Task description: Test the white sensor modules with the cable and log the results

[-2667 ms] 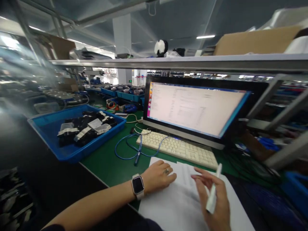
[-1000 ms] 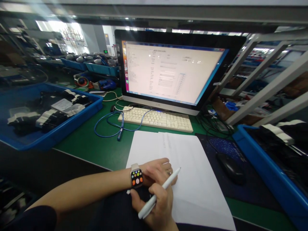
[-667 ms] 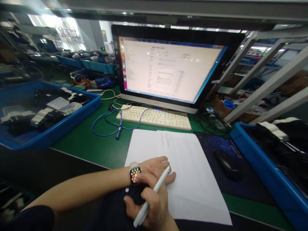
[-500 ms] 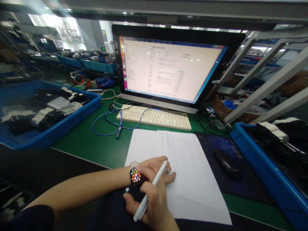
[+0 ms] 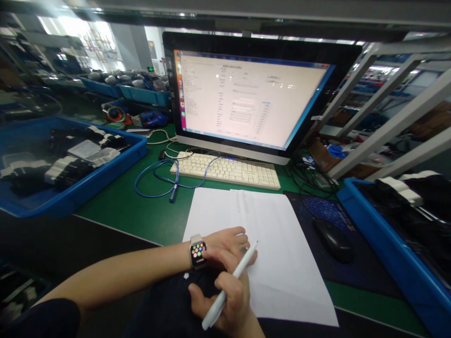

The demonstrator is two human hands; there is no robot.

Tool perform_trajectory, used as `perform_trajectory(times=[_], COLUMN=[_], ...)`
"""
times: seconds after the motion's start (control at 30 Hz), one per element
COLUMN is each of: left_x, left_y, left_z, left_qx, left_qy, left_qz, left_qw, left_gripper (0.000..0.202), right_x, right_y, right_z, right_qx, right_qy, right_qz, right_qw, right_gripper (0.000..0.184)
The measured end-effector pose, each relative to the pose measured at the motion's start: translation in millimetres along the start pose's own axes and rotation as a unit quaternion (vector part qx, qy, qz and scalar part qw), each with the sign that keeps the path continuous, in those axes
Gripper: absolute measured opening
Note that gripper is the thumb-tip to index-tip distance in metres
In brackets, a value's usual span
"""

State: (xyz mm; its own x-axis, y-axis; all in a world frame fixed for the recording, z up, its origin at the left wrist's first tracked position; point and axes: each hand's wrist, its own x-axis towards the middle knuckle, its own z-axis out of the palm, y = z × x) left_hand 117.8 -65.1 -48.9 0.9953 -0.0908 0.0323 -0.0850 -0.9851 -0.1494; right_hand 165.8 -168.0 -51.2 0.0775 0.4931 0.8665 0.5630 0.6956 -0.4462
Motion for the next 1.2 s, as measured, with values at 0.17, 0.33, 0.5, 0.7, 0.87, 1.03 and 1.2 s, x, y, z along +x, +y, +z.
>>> perform_trajectory(times=[0.17, 0.33, 0.5, 0.7, 0.87, 1.03, 1.2], left_x=[5.3, 2.7, -1.9, -0.3, 1.0, -0.1, 0.6], left_y=[-3.0, -2.6, -1.2, -1.6, -2.0, -0.8, -0.9], left_z=[17.3, 11.4, -6.7, 8.7, 19.7, 9.4, 7.0], left_qx=[-0.024, -0.023, -0.020, -0.041, -0.048, -0.044, -0.045], left_qy=[-0.006, 0.000, -0.005, 0.001, 0.014, 0.004, 0.002], left_qz=[-0.006, -0.001, 0.007, -0.002, -0.002, 0.001, -0.002], left_qw=[1.000, 1.000, 1.000, 0.999, 0.999, 0.999, 0.999], left_gripper=[0.014, 0.012, 0.011, 0.009, 0.016, 0.017, 0.014], right_x=[-0.5, -3.0, -3.2, -1.4, -2.5, -2.3, -1.7], right_y=[-1.6, -0.5, -0.4, -2.1, -1.1, -1.6, -3.1], right_z=[-0.9, 3.3, 4.3, 3.8, 1.7, 1.2, 1.1], right_qx=[-0.002, 0.012, -0.008, 0.010, 0.018, 0.019, 0.001], right_qy=[0.014, 0.013, -0.012, 0.021, 0.035, 0.037, 0.029], right_qz=[-0.007, -0.013, -0.006, -0.005, 0.006, 0.003, 0.008], right_qw=[1.000, 1.000, 1.000, 1.000, 0.999, 0.999, 1.000], right_gripper=[0.032, 0.031, 0.031, 0.030, 0.029, 0.029, 0.028])
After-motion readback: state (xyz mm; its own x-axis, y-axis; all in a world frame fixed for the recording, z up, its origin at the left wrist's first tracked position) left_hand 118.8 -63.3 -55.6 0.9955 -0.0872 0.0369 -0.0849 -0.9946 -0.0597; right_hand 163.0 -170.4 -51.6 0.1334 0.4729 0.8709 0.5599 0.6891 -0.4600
